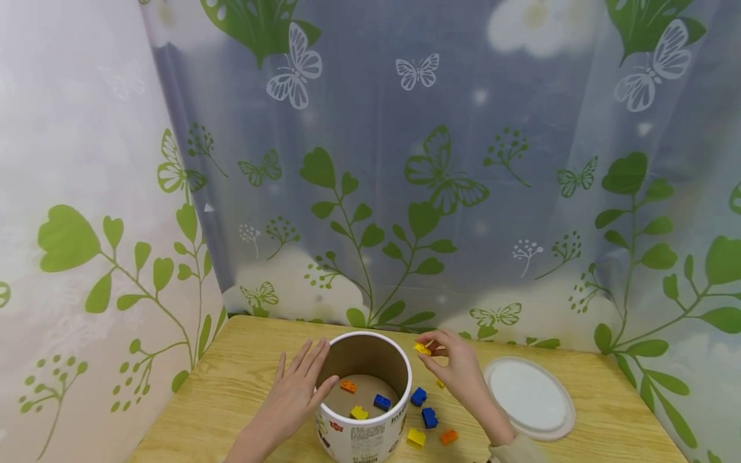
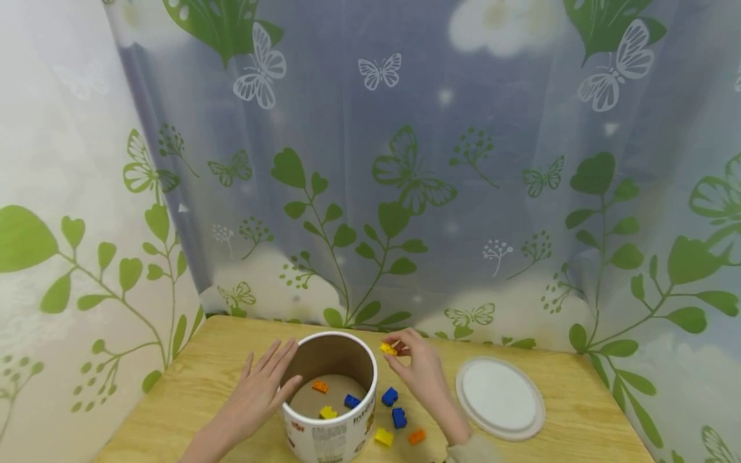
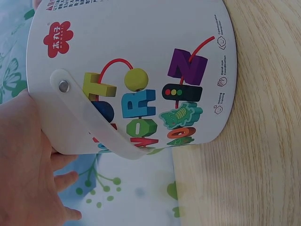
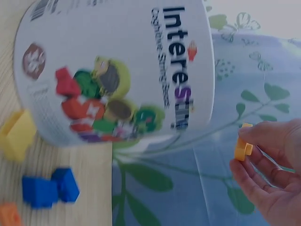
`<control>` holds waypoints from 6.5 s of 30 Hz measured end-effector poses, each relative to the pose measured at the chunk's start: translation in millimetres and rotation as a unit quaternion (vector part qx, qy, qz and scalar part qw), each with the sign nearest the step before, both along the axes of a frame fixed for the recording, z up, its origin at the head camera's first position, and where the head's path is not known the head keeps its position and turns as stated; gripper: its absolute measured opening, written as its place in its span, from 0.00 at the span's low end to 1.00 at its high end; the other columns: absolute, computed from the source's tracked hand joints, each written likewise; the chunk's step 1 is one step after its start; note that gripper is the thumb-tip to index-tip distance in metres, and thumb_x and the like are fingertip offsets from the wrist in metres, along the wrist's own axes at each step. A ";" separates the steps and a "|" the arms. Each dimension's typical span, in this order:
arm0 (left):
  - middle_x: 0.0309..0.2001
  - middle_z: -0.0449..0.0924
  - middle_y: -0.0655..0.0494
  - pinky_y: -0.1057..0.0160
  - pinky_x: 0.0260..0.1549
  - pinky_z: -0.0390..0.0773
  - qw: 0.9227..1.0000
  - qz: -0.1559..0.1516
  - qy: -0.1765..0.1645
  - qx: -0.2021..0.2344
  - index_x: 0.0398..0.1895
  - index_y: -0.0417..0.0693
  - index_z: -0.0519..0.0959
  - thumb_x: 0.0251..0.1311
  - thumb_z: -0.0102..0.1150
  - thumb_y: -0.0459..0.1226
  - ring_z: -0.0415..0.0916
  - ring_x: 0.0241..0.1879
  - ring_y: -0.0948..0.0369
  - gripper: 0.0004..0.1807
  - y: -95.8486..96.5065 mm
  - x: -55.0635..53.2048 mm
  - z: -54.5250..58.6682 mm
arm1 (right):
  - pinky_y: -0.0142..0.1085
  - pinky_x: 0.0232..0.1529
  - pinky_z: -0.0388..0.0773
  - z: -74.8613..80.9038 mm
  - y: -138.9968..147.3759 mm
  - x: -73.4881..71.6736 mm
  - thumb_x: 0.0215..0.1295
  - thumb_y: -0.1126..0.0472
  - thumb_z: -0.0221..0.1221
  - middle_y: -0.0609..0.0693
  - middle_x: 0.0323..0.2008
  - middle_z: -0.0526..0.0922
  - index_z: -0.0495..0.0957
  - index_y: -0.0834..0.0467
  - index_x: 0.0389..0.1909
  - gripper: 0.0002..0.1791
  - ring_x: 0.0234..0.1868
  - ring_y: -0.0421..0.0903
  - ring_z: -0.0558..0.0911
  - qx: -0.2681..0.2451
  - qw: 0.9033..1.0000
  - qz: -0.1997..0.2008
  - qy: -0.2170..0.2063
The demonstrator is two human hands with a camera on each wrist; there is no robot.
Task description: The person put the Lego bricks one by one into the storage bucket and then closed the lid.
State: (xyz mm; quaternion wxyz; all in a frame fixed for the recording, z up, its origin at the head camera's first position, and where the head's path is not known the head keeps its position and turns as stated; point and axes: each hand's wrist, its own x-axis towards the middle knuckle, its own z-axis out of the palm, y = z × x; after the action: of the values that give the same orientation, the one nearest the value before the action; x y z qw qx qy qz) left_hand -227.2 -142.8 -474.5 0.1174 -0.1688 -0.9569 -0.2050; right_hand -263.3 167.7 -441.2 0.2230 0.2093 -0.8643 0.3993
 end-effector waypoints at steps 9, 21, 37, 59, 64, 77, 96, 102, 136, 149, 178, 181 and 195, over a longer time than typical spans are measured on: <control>0.79 0.56 0.51 0.31 0.72 0.42 1.000 0.000 0.002 -0.002 0.80 0.46 0.58 0.76 0.43 0.58 0.48 0.79 0.49 0.38 -0.6 -0.5 -1.1 | 0.37 0.39 0.86 5.0 -36.6 -1.6 0.56 0.73 0.71 0.46 0.39 0.82 0.85 0.56 0.42 0.14 0.37 0.44 0.83 -0.010 0.998 0.051 -0.019; 0.79 0.56 0.52 0.30 0.72 0.44 1.000 0.006 0.005 -0.007 0.80 0.47 0.58 0.76 0.44 0.57 0.49 0.79 0.49 0.37 1.8 -1.1 -0.3 | 0.36 0.38 0.86 -12.6 -66.0 -13.9 0.57 0.73 0.71 0.49 0.39 0.81 0.83 0.59 0.42 0.14 0.37 0.45 0.85 0.049 0.994 0.096 0.012; 0.79 0.56 0.53 0.30 0.71 0.45 1.000 0.007 -0.003 -0.009 0.80 0.48 0.58 0.76 0.44 0.58 0.48 0.79 0.49 0.38 0.3 -1.3 0.0 | 0.33 0.37 0.83 -17.3 -77.2 -20.0 0.57 0.72 0.71 0.50 0.40 0.81 0.83 0.57 0.41 0.13 0.35 0.45 0.83 0.121 0.990 0.077 0.014; 0.80 0.55 0.53 0.29 0.71 0.42 1.000 -0.001 -0.018 0.007 0.80 0.48 0.58 0.76 0.44 0.57 0.47 0.79 0.49 0.38 0.4 -0.3 0.9 | 0.42 0.42 0.86 -4.4 -58.8 -6.2 0.65 0.68 0.67 0.44 0.41 0.83 0.86 0.53 0.44 0.10 0.40 0.43 0.84 -0.045 0.997 0.067 -0.014; 0.80 0.54 0.53 0.30 0.72 0.42 1.000 0.003 -0.015 0.003 0.80 0.49 0.57 0.76 0.43 0.59 0.47 0.80 0.49 0.38 0.1 -0.6 0.7 | 0.48 0.45 0.85 0.4 -43.2 -3.7 0.67 0.67 0.66 0.45 0.41 0.83 0.86 0.55 0.47 0.10 0.42 0.44 0.84 -0.065 0.996 0.061 -0.014; 0.80 0.54 0.53 0.30 0.72 0.43 1.000 0.008 -0.008 0.003 0.80 0.48 0.57 0.76 0.47 0.56 0.48 0.79 0.49 0.37 -0.4 -1.7 -0.2 | 0.39 0.45 0.85 -12.5 10.9 4.3 0.65 0.70 0.66 0.48 0.43 0.86 0.86 0.57 0.47 0.12 0.42 0.46 0.85 -0.054 0.998 0.001 -0.042; 0.79 0.55 0.52 0.30 0.72 0.42 1.000 0.006 -0.012 0.004 0.80 0.48 0.57 0.76 0.47 0.56 0.48 0.79 0.49 0.37 0.5 -1.8 0.5 | 0.41 0.41 0.86 -67.3 62.3 19.1 0.64 0.64 0.68 0.50 0.43 0.86 0.85 0.57 0.45 0.09 0.40 0.44 0.85 0.051 0.984 0.091 -0.142; 0.79 0.55 0.50 0.30 0.72 0.42 1.000 0.007 -0.017 0.005 0.80 0.47 0.57 0.76 0.48 0.55 0.48 0.79 0.48 0.37 1.6 -1.0 2.6 | 0.36 0.39 0.85 -78.6 68.1 22.0 0.63 0.65 0.69 0.50 0.41 0.85 0.84 0.56 0.43 0.09 0.40 0.45 0.84 0.088 0.976 0.151 -0.133; 0.79 0.55 0.52 0.30 0.72 0.42 1.000 0.005 -0.008 -0.003 0.80 0.47 0.57 0.76 0.46 0.56 0.48 0.79 0.49 0.38 1.0 -2.2 0.9 | 0.31 0.33 0.79 -94.6 69.6 23.5 0.58 0.69 0.69 0.44 0.34 0.81 0.85 0.56 0.37 0.08 0.33 0.34 0.77 0.127 0.960 0.139 -0.206; 0.79 0.55 0.51 0.30 0.72 0.42 1.000 0.004 -0.015 0.002 0.80 0.47 0.57 0.76 0.47 0.56 0.48 0.79 0.48 0.37 0.9 -1.1 2.2 | 0.27 0.33 0.82 -62.3 67.6 25.0 0.58 0.70 0.71 0.44 0.37 0.82 0.85 0.54 0.41 0.12 0.31 0.35 0.80 0.094 0.986 0.068 -0.122; 0.79 0.56 0.51 0.30 0.72 0.42 1.000 0.004 -0.009 0.000 0.80 0.47 0.58 0.76 0.45 0.58 0.48 0.79 0.48 0.38 0.7 -0.1 2.4 | 0.32 0.37 0.84 -19.9 46.2 14.2 0.54 0.71 0.73 0.40 0.37 0.83 0.85 0.48 0.40 0.17 0.34 0.36 0.80 0.054 0.997 -0.012 -0.056; 0.79 0.56 0.51 0.31 0.72 0.41 1.000 0.005 -0.011 0.001 0.80 0.47 0.58 0.76 0.45 0.58 0.48 0.79 0.49 0.38 0.7 -0.1 2.3 | 0.31 0.37 0.84 -15.5 37.1 11.0 0.53 0.72 0.74 0.40 0.37 0.83 0.85 0.50 0.41 0.17 0.34 0.37 0.81 0.049 0.999 0.012 -0.021; 0.79 0.55 0.52 0.30 0.72 0.42 1.000 0.003 -0.015 -0.004 0.80 0.48 0.57 0.76 0.43 0.59 0.47 0.79 0.49 0.39 0.7 0.0 3.0 | 0.33 0.39 0.85 1.0 -14.2 -5.8 0.55 0.70 0.73 0.43 0.38 0.81 0.85 0.55 0.42 0.15 0.36 0.39 0.82 0.038 0.996 0.072 0.048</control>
State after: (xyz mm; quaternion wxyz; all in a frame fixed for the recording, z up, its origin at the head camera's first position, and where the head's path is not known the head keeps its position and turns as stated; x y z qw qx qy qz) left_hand -227.1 -142.1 -471.5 0.1032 -0.1634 -0.9598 -0.2037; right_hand -269.1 153.5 -440.2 0.2265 0.2982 -0.8498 0.3710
